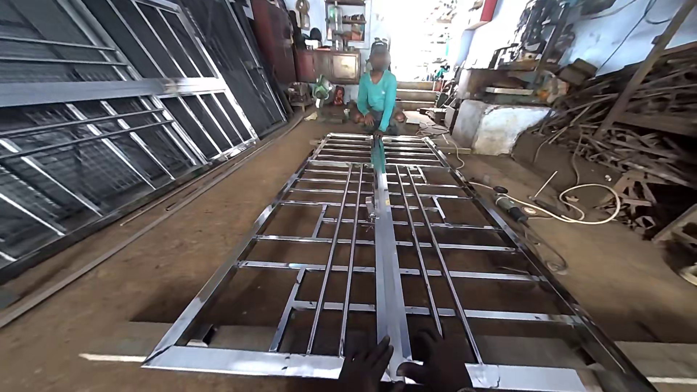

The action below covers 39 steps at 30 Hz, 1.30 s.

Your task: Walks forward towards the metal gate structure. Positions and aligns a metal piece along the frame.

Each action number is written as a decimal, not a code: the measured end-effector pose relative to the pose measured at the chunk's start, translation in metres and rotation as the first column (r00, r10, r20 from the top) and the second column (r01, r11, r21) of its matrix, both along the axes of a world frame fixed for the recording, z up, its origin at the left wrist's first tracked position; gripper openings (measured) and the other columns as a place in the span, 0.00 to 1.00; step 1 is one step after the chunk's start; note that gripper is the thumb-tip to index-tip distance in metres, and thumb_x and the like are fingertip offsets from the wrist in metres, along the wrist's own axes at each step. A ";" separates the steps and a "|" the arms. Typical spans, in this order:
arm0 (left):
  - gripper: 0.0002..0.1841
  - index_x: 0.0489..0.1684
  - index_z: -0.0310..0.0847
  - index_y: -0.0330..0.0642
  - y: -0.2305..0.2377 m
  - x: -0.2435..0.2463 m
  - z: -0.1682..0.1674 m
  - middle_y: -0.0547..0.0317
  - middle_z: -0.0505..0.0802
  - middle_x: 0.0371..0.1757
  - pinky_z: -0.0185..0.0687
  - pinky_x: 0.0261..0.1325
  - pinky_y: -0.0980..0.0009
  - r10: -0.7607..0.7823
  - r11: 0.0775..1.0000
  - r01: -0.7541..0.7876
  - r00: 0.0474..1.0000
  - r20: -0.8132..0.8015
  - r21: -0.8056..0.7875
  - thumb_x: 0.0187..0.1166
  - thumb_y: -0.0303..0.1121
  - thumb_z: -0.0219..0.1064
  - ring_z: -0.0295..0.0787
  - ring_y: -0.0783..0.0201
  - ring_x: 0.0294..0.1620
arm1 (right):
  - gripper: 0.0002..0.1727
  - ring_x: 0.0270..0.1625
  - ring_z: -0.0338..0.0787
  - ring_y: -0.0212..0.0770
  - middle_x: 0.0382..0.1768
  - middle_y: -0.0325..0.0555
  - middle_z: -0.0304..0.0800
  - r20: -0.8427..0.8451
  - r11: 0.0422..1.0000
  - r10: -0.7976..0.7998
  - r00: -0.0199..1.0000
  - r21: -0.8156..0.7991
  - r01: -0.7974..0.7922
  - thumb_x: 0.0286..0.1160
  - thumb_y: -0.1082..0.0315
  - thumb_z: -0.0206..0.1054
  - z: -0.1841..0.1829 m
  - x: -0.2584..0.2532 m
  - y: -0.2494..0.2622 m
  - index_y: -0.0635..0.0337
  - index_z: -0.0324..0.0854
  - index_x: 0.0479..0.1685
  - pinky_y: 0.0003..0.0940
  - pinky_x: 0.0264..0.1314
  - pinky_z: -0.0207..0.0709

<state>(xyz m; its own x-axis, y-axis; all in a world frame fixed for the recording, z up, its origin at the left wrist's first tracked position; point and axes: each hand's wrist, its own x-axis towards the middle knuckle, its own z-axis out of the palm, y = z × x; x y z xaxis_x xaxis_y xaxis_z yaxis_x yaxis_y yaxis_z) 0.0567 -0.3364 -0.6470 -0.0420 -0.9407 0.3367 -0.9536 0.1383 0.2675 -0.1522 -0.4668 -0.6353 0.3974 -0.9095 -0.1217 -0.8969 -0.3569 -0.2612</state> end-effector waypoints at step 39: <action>0.31 0.80 0.79 0.56 -0.001 0.017 0.013 0.71 0.77 0.86 0.67 0.84 0.50 -0.148 0.976 0.164 0.982 -0.119 0.142 0.82 0.59 0.59 0.74 0.62 0.83 | 0.48 0.93 0.54 0.62 0.83 0.38 0.75 0.105 0.990 0.085 0.991 0.106 -0.096 0.48 0.20 0.74 0.036 0.000 0.003 0.38 0.85 0.71 0.67 0.87 0.59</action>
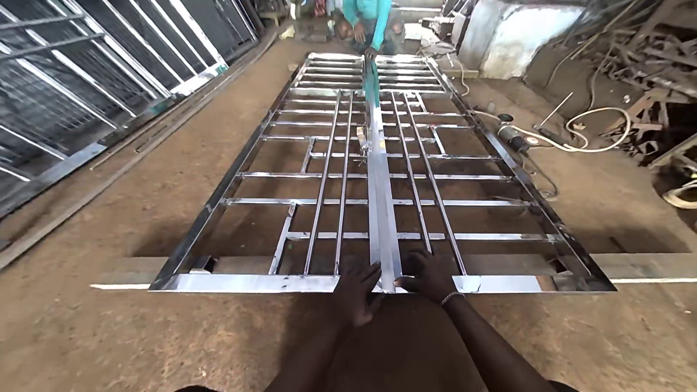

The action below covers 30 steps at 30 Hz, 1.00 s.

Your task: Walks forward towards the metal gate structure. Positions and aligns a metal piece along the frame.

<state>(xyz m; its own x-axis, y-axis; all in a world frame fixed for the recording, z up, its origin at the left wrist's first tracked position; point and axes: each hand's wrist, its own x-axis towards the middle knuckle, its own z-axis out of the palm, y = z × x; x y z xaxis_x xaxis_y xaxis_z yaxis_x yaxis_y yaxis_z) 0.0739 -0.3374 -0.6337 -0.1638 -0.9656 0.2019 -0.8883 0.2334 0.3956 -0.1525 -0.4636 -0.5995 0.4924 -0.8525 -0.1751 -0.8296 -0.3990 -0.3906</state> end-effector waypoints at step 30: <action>0.32 0.84 0.74 0.55 -0.001 -0.001 0.002 0.72 0.73 0.89 0.63 0.88 0.52 -0.010 0.999 0.011 1.000 -0.025 0.037 0.81 0.57 0.61 0.72 0.63 0.85 | 0.51 0.91 0.59 0.56 0.78 0.30 0.81 0.014 0.998 -0.037 0.999 -0.043 0.038 0.38 0.12 0.69 -0.022 -0.005 -0.011 0.30 0.85 0.66 0.67 0.85 0.62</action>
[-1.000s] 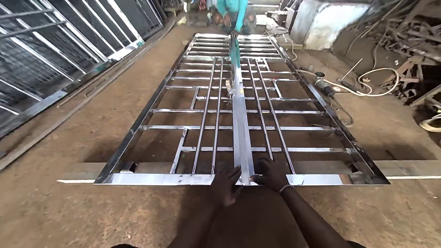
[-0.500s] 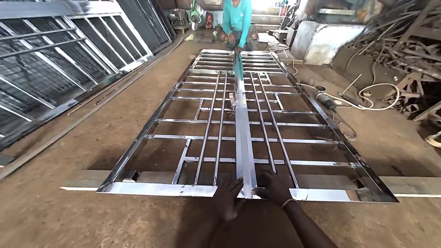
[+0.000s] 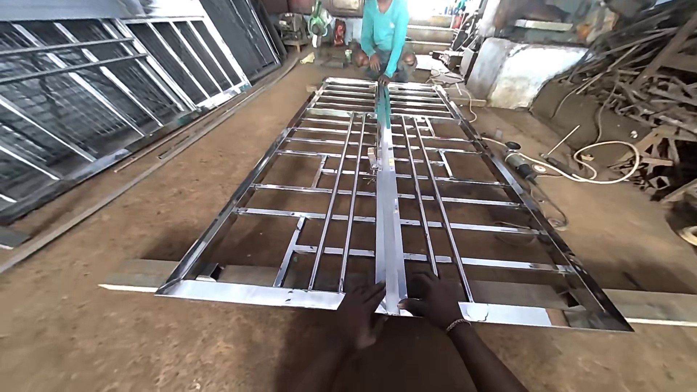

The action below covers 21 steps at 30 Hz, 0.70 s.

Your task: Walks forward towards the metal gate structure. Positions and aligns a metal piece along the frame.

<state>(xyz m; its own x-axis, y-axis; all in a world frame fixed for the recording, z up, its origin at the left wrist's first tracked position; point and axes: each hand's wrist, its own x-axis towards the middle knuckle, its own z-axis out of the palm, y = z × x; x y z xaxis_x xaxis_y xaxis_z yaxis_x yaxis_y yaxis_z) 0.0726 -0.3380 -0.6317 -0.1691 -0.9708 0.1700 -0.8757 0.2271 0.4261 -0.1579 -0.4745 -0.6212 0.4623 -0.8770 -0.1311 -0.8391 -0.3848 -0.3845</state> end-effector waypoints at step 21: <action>0.29 0.77 0.81 0.51 0.004 -0.001 0.006 0.69 0.78 0.85 0.68 0.85 0.54 0.032 0.998 -0.031 0.999 0.013 -0.057 0.81 0.55 0.64 0.75 0.64 0.83 | 0.49 0.92 0.56 0.63 0.78 0.39 0.81 -0.029 1.000 0.007 1.000 0.017 -0.006 0.43 0.18 0.74 0.024 0.008 0.014 0.37 0.86 0.68 0.72 0.87 0.55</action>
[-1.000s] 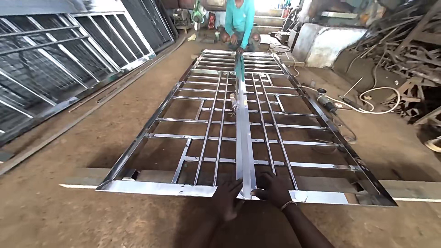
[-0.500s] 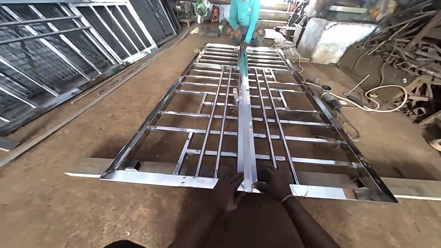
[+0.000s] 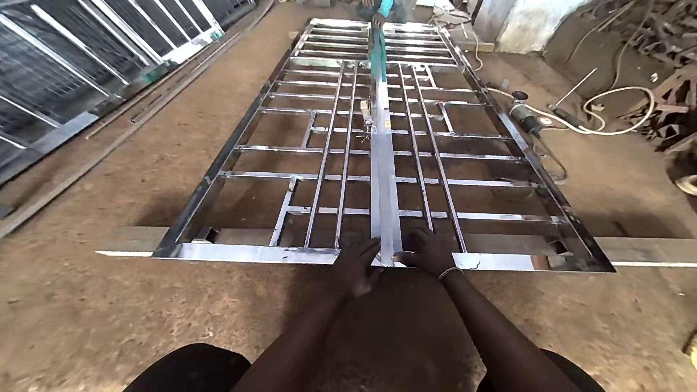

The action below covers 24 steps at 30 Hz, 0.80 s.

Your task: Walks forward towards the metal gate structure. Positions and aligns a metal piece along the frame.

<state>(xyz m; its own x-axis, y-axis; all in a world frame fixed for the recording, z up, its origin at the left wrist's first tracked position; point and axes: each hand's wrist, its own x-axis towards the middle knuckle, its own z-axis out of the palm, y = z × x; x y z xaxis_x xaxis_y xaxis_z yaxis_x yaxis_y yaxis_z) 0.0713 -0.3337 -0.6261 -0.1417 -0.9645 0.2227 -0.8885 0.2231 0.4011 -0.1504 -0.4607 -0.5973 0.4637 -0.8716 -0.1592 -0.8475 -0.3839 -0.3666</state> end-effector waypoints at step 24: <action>0.31 0.78 0.80 0.51 -0.003 0.004 -0.009 0.66 0.80 0.84 0.70 0.84 0.53 -0.023 0.999 0.023 1.000 0.014 -0.024 0.81 0.58 0.62 0.77 0.61 0.82 | 0.52 0.94 0.51 0.60 0.84 0.37 0.74 -0.089 0.998 -0.003 0.996 0.060 0.009 0.45 0.14 0.69 0.010 0.003 0.002 0.33 0.81 0.74 0.70 0.88 0.50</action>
